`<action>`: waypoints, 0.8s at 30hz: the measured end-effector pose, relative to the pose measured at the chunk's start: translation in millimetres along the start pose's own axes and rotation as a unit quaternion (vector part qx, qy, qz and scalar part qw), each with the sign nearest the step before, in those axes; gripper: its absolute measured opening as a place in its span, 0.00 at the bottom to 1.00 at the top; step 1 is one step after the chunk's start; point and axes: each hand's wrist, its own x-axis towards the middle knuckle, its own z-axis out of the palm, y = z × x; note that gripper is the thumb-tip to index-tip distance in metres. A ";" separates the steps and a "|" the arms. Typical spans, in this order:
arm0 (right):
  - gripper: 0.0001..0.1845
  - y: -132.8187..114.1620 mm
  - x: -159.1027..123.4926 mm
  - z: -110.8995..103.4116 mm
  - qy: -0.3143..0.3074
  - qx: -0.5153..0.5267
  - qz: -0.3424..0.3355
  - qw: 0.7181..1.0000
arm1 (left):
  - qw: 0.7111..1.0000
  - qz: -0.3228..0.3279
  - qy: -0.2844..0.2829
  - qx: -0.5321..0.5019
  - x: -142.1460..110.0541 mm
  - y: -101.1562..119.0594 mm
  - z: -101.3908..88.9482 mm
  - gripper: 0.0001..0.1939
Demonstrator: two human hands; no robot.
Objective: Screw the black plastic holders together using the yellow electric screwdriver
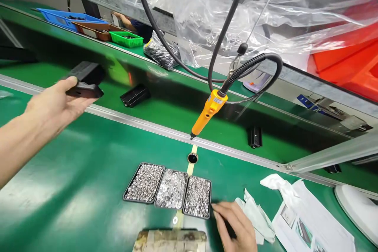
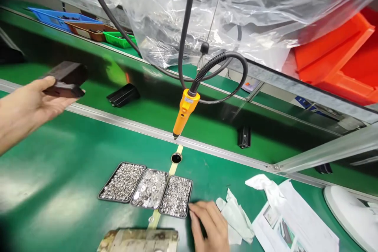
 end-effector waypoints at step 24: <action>0.07 -15.7 46.6 26.4 -0.160 -0.012 0.102 0.982 | 0.952 -0.164 -0.139 -0.218 -278.4 -3.3 54.2 0.22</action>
